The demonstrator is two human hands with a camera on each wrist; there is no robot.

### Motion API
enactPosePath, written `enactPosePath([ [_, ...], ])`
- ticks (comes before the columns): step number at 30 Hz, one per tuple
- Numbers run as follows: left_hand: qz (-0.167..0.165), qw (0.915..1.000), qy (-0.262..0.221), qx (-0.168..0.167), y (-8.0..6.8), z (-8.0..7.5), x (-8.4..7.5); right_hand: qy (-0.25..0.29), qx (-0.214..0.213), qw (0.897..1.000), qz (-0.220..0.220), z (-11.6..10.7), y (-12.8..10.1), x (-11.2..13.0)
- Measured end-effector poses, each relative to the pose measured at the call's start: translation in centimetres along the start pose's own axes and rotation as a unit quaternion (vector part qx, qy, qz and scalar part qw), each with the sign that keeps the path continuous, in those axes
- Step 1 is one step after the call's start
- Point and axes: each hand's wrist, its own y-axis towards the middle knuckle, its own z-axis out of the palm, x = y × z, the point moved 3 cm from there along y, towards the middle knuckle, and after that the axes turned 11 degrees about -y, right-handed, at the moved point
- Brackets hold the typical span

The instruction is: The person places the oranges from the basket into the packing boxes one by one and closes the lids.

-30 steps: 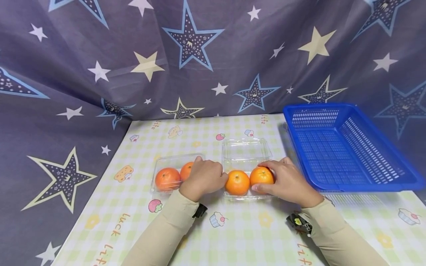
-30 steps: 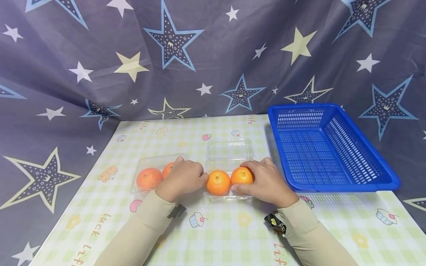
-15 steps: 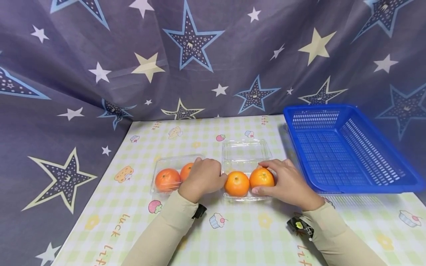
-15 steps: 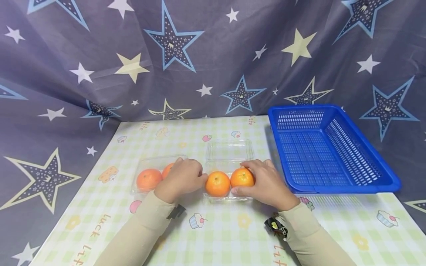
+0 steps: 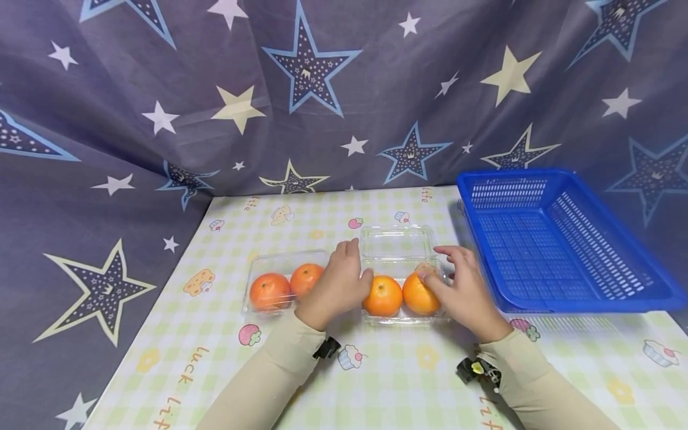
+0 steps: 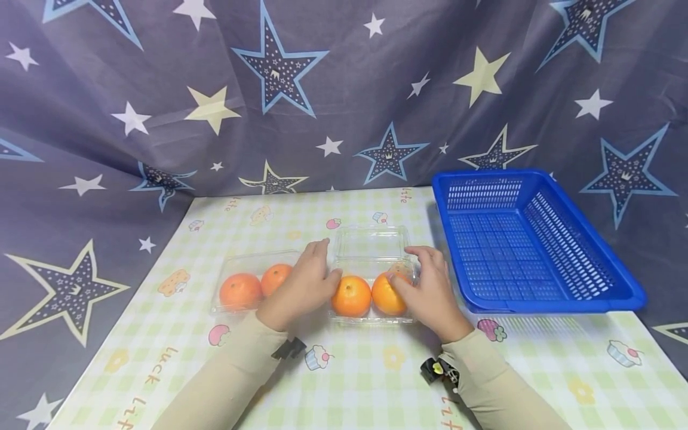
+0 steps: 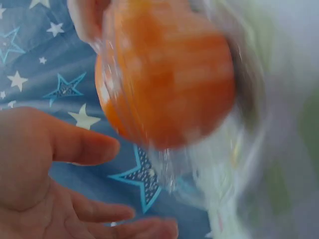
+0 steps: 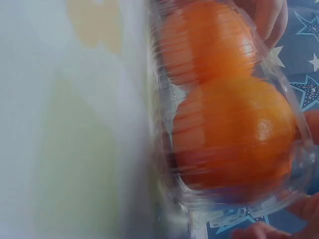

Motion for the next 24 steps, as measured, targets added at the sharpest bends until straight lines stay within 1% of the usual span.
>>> enactPosePath([
  [4, -0.042, 0.9968, -0.06, 0.033, 0.0, 0.6, 0.1, 0.072, 0.036, 0.996, 0.036, 0.2, 0.1, -0.2],
  [6, -0.06, 0.9945, -0.073, 0.044, 0.0, 0.9, 0.2, 0.096, 0.05, 0.993, 0.048, 0.3, 0.1, -0.2],
  [8, -0.071, 0.9931, -0.079, 0.05, 0.0, 1.0, 0.2, 0.11, 0.057, 0.991, 0.053, 0.3, 0.1, -0.2],
  [13, -0.076, 0.9913, -0.089, 0.06, 0.0, 1.2, 0.2, 0.119, 0.057, 0.989, 0.062, 0.2, 0.3, -0.4],
  [17, -0.079, 0.9892, -0.107, 0.062, 0.1, 1.2, 0.3, 0.137, 0.054, 0.987, 0.066, 0.2, 0.3, -0.5],
  [20, -0.077, 0.988, -0.121, 0.058, 0.2, 1.2, 0.4, 0.15, 0.054, 0.985, 0.065, 0.2, 0.3, -0.5],
  [24, -0.066, 0.9882, -0.131, 0.044, 0.3, 1.0, 0.4, 0.153, 0.047, 0.985, 0.063, 0.2, 0.4, -0.6],
])
